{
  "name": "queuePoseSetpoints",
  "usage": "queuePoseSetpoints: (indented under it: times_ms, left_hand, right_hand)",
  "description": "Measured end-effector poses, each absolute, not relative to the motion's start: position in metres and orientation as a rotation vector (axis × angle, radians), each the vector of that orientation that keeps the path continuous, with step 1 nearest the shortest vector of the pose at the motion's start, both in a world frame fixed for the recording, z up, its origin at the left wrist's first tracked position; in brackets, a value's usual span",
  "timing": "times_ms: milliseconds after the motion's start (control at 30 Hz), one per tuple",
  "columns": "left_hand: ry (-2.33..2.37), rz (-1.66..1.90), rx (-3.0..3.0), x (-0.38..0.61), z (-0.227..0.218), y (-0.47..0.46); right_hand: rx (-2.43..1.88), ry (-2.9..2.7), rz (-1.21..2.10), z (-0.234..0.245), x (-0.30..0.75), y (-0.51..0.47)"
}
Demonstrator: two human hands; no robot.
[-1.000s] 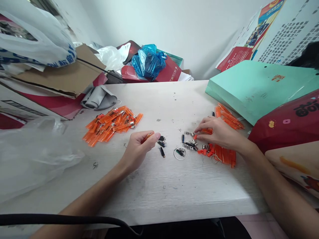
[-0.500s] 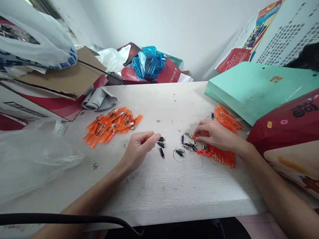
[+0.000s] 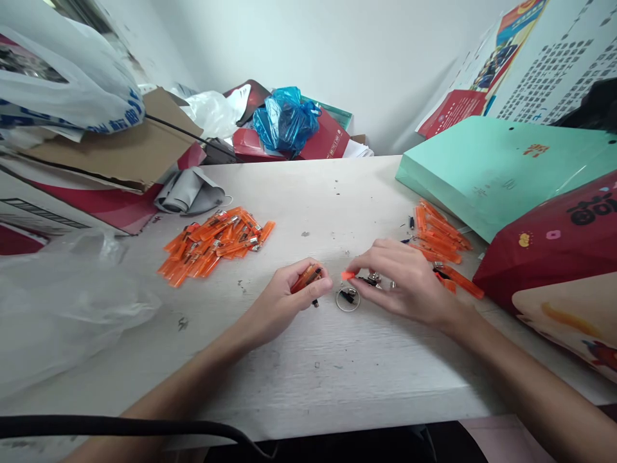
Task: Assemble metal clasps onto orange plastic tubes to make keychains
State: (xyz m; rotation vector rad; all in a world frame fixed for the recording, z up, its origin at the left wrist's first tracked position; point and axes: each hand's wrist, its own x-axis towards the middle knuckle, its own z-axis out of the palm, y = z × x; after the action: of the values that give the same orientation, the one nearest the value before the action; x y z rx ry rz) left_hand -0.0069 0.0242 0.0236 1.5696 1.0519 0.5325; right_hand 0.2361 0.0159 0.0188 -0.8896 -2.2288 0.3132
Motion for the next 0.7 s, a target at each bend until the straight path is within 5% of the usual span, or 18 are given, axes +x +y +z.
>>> queuePoseSetpoints:
  times_ms: [333, 700]
  left_hand:
    - [1.06, 0.553, 1.697, -0.0032, 0.0246, 0.0176]
    - [1.05, 0.643, 1.656, -0.0024, 0.028, 0.0138]
  right_hand:
    - [-0.782, -2.262, 0.272, 0.01, 0.2262, 0.0091]
    - [-0.808, -1.963, 0.732, 0.0124, 0.2221, 0.0081]
